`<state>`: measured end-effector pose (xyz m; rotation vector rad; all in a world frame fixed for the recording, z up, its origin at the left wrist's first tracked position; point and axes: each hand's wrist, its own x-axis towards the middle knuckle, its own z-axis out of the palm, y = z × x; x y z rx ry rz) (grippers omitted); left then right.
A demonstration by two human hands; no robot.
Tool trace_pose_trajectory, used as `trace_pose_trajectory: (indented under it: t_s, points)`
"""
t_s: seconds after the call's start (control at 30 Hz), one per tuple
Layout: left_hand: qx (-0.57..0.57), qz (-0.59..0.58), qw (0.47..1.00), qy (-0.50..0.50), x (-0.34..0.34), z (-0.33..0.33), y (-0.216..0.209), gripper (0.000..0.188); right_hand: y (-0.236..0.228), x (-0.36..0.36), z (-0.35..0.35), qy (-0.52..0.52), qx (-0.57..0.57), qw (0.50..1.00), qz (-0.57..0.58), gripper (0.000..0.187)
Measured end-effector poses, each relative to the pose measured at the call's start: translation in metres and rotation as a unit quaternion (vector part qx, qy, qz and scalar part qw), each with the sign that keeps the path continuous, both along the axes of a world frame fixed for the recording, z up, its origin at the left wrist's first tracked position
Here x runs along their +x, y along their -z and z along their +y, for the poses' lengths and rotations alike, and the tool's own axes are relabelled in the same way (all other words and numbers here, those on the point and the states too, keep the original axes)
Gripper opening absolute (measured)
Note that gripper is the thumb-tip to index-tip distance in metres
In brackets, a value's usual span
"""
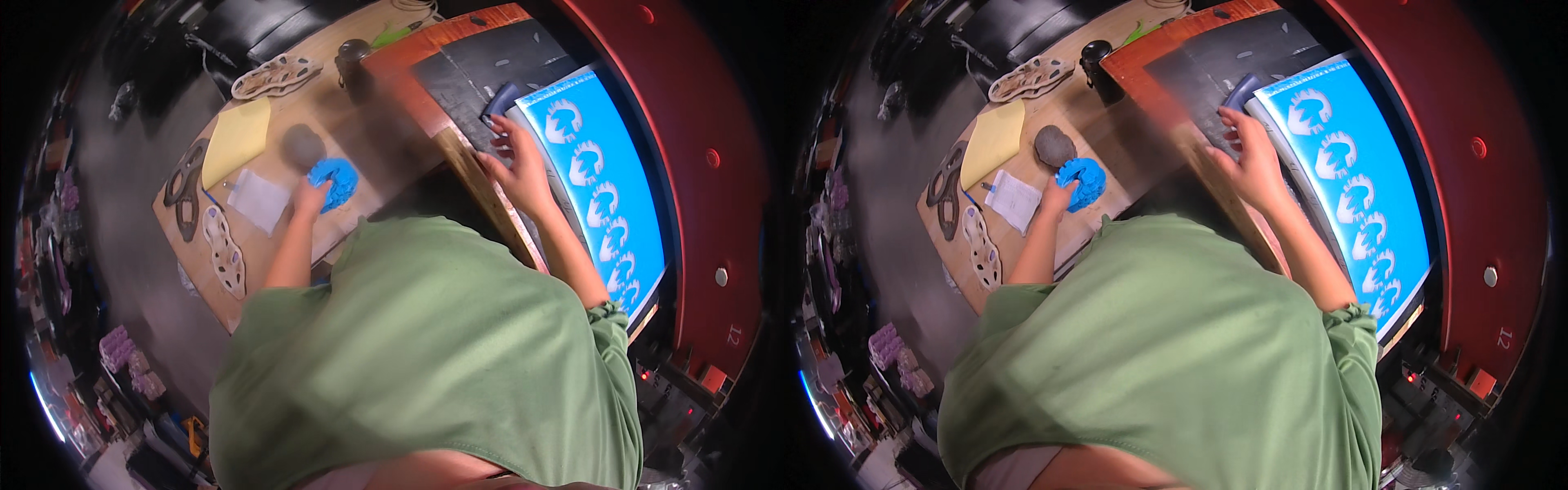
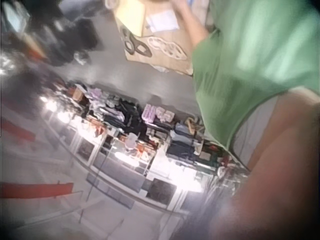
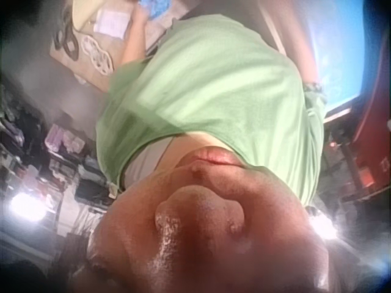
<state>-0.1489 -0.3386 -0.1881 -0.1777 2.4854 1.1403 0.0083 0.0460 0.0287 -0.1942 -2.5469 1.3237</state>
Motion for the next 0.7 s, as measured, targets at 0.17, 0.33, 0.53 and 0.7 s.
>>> trace_pose_trajectory:
  t_s: [0.17,0.33,0.53,0.7]
  points:
    - [-0.245,0.123,0.954,0.118,-0.030,0.011,0.030,0.077,-0.003,0.042,0.033,0.109,0.015,0.994,0.005,0.058]
    - [-0.234,0.299,0.922,0.074,-0.030,-0.005,-0.002,0.083,0.006,0.085,0.056,0.230,-0.011,0.972,0.055,0.051]
    - [-0.005,0.534,0.809,0.245,-0.047,0.133,-0.106,0.040,0.005,0.194,0.085,0.508,0.256,0.822,-0.038,0.048]
    - [0.149,0.498,0.675,0.524,-0.016,0.308,-0.173,0.040,0.032,0.243,0.089,0.461,0.370,0.793,-0.148,0.056]
